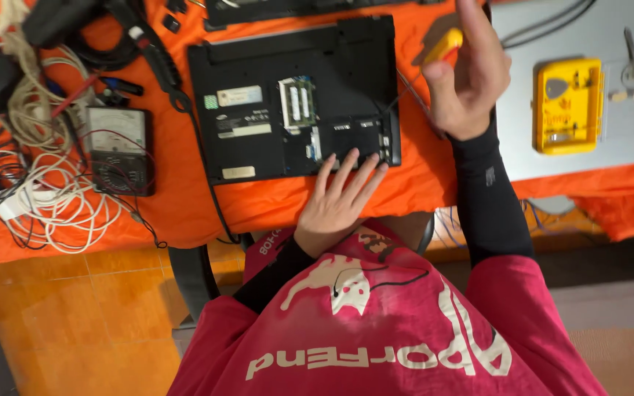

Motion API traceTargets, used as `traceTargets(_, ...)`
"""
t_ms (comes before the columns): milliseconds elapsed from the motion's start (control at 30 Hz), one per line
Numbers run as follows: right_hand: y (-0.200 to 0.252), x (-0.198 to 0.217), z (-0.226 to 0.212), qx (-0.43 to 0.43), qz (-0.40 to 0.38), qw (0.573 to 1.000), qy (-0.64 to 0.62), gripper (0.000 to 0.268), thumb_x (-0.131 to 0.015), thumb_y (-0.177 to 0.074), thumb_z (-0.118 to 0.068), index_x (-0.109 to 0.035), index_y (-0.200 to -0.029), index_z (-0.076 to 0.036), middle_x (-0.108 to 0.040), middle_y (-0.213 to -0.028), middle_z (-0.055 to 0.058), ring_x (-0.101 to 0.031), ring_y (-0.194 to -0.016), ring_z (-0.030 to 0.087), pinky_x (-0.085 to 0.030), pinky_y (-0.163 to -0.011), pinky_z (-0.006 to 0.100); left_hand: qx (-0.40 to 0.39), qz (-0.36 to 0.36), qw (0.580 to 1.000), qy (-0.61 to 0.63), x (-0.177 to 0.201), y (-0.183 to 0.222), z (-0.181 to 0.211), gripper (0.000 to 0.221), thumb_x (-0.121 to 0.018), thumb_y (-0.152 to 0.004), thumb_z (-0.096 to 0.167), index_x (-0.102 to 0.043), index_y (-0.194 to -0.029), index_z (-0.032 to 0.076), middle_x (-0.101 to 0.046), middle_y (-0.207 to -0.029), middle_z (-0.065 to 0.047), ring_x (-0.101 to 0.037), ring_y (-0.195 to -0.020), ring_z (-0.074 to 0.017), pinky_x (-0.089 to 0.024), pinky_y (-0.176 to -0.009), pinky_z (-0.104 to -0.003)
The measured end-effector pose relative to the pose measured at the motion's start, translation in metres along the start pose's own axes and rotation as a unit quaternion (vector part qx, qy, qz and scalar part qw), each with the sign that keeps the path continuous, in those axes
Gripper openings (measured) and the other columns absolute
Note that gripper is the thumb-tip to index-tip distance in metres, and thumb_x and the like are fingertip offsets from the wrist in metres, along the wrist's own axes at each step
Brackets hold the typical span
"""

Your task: Using a screwdriver to remove or install screws on the underside of a laptop case.

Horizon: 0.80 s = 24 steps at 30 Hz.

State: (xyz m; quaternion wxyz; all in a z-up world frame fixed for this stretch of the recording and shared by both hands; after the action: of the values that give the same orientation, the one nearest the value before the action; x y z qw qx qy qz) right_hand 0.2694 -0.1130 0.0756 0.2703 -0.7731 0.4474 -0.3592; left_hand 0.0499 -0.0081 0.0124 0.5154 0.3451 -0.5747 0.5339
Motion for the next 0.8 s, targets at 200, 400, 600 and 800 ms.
traceTargets(200, -0.034, -0.014, -0.047, 0.067, -0.016, 0.998, -0.011, 0.020, -0.065, -0.102, -0.016, -0.058, -0.107, 0.002, -0.067, -0.094, 0.013, -0.067, -0.089, 0.026, -0.055, -0.081, 0.042, -0.004, 0.068, 0.997, -0.048, -0.004, 0.005, 0.002, 0.053, -0.051, -0.105, 0.024, -0.049, -0.157, 0.013, -0.044, -0.163, -0.005, -0.041, -0.150, -0.0294, -0.031, -0.124, -0.053)
traceTargets(400, -0.012, -0.012, -0.040, 0.005, 0.022, 1.000, 0.003, 0.022, -0.082, -0.102, -0.001, -0.063, -0.113, 0.003, -0.056, -0.104, 0.013, -0.063, -0.096, 0.025, -0.053, -0.084, 0.033, 0.002, 0.087, 0.995, -0.042, -0.004, 0.005, 0.002, 0.056, -0.055, -0.103, 0.027, -0.048, -0.157, 0.014, -0.045, -0.161, -0.005, -0.041, -0.149, -0.0291, -0.031, -0.125, -0.052)
traceTargets(600, -0.009, -0.011, -0.046, -0.046, 0.063, 0.997, -0.021, 0.014, -0.073, -0.109, 0.007, -0.061, -0.116, 0.003, -0.058, -0.108, 0.012, -0.064, -0.093, 0.020, -0.054, -0.084, 0.029, 0.007, 0.047, 0.997, 0.065, 0.005, 0.004, 0.001, 0.099, -0.079, -0.075, 0.047, -0.041, -0.159, 0.011, -0.042, -0.162, -0.009, -0.037, -0.151, -0.0330, -0.028, -0.125, -0.056)
traceTargets(800, 0.000, -0.018, -0.072, -0.051, 0.076, 0.996, 0.000, 0.013, -0.070, -0.108, 0.009, -0.060, -0.116, 0.004, -0.062, -0.109, 0.014, -0.066, -0.094, 0.020, -0.055, -0.084, 0.028, -0.004, 0.033, 0.998, 0.046, 0.004, 0.004, 0.001, 0.109, -0.084, -0.069, 0.048, -0.037, -0.160, 0.011, -0.037, -0.165, -0.010, -0.035, -0.152, -0.0340, -0.026, -0.125, -0.057)
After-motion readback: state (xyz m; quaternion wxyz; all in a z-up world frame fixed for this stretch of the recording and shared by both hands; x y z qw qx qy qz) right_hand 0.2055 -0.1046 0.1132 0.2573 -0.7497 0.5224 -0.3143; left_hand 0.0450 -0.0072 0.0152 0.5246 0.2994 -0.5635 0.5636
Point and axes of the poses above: each hand's wrist, its own y-axis away from the middle knuckle, its own x-axis out of the back of the hand, z = x × y, the point moved 5 cm from there along -y, towards the middle knuckle
